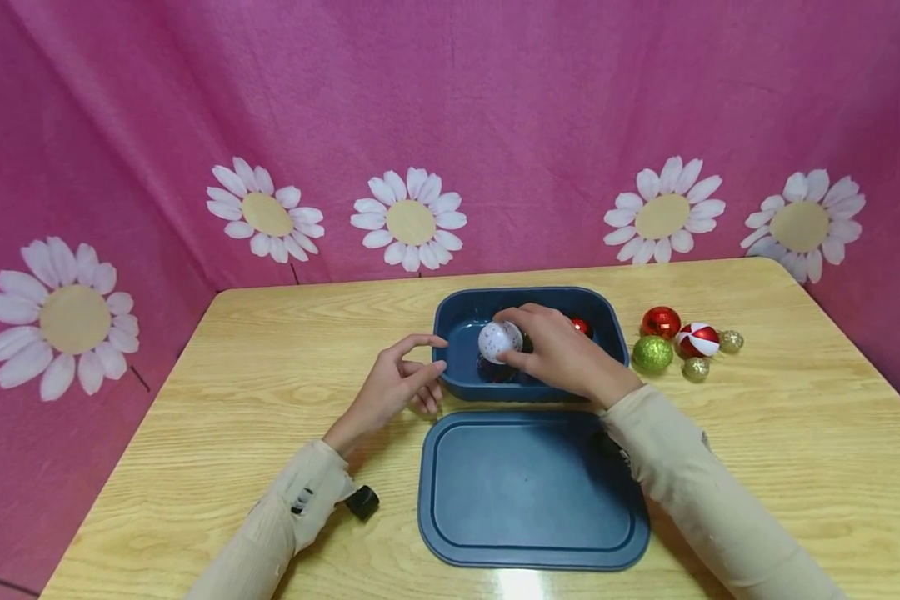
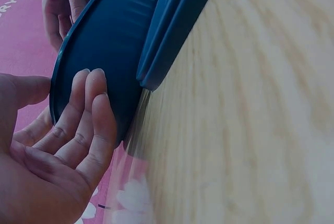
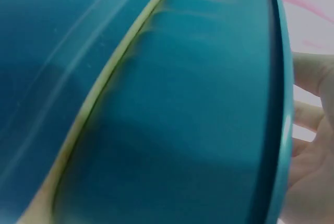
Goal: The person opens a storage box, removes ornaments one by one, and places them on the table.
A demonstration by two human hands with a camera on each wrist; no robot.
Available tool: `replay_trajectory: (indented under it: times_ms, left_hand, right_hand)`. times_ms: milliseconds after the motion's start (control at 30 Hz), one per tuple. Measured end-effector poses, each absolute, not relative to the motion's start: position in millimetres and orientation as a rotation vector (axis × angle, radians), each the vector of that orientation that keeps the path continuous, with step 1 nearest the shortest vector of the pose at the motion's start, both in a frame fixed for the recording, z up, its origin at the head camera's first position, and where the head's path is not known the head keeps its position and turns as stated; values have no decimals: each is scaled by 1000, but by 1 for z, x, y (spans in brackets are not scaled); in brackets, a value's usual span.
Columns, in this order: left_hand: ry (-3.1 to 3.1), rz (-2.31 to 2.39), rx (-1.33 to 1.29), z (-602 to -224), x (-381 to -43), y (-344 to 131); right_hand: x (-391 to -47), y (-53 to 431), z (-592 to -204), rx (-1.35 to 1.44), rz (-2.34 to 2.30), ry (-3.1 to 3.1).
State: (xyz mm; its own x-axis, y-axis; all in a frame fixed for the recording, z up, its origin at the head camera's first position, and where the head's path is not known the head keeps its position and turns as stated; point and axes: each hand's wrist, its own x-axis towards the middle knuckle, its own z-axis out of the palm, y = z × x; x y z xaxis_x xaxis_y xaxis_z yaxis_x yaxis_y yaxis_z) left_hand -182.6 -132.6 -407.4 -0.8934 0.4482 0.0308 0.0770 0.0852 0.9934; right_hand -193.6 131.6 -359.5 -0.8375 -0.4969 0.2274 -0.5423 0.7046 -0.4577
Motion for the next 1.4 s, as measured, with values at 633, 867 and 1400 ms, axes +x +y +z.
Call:
replay_trajectory:
  times_ms: [633,867,1400]
  left_hand:
    - [2089,1887,538,-408,-183,-132]
    - [2099,1875,527,-409,-183,-133]
    - [2096,1885,542,-410,-184,-133]
  right_hand:
    - [-193,146,-346,743,757,-2786]
    - [-192,151,-340,767,763,-2741]
    - [-184,163,-333,740,782,-2748]
